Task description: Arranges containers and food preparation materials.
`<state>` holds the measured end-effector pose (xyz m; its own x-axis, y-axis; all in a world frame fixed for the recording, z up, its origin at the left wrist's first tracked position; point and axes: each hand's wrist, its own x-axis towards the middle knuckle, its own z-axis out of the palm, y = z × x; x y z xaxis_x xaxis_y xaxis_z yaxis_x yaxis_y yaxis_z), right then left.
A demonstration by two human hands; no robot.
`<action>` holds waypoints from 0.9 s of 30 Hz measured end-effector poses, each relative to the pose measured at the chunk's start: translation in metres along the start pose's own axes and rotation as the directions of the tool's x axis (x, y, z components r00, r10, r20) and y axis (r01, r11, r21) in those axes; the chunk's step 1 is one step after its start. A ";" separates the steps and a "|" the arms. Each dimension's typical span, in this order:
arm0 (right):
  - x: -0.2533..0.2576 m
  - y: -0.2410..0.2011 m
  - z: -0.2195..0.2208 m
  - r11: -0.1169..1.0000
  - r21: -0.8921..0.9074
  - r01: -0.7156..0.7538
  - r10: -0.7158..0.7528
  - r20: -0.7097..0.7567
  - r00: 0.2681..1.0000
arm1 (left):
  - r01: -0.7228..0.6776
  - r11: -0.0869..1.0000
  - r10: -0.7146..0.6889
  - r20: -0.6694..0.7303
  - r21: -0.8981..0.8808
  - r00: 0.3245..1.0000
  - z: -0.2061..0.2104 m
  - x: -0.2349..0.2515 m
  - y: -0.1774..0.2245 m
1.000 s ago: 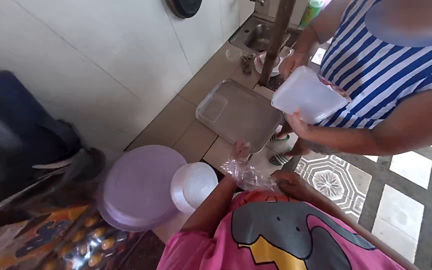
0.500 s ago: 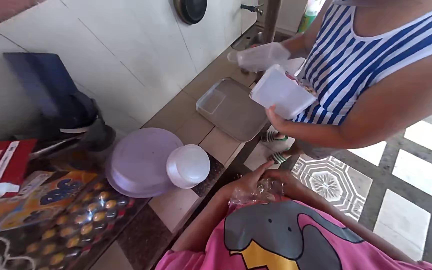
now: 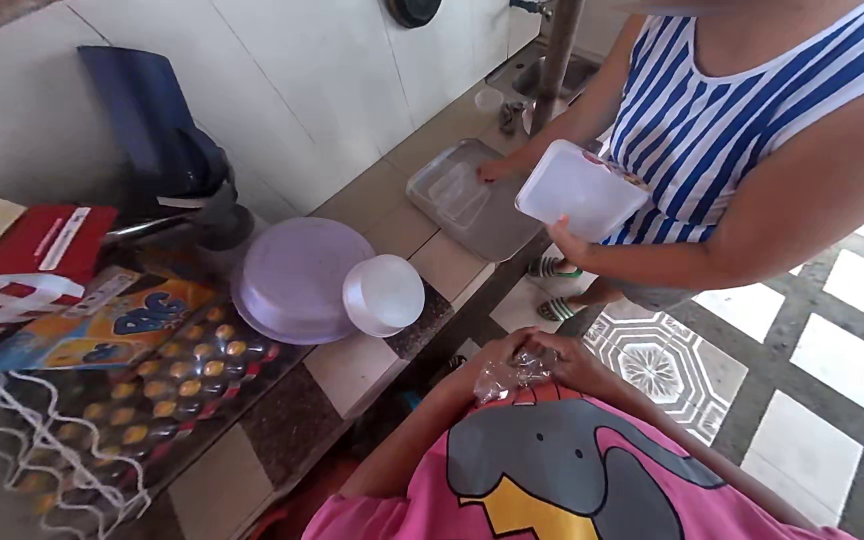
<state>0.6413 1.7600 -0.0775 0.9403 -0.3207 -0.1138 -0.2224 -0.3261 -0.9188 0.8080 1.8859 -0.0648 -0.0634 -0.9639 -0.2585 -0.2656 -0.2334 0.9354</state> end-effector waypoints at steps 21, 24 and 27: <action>0.116 -0.045 0.076 0.980 0.197 -0.014 0.035 -0.107 0.994 | -0.120 0.962 0.018 -0.379 -0.245 0.925 -0.136 -0.060 -0.069; 0.120 -0.043 0.083 0.986 0.167 -0.025 0.047 -0.128 0.991 | -0.116 0.957 0.024 -0.325 -0.267 0.945 -0.144 -0.058 -0.075; 0.120 -0.044 0.090 0.983 0.176 -0.057 0.087 -0.165 0.982 | -0.031 0.968 -0.026 -0.225 -0.247 0.974 -0.152 -0.053 -0.073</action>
<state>0.7873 1.8161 -0.0846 0.8619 -0.4902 -0.1293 -0.2271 -0.1452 -0.9630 0.9773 1.9344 -0.0830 0.1612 -0.9617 -0.2217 -0.0176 -0.2274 0.9736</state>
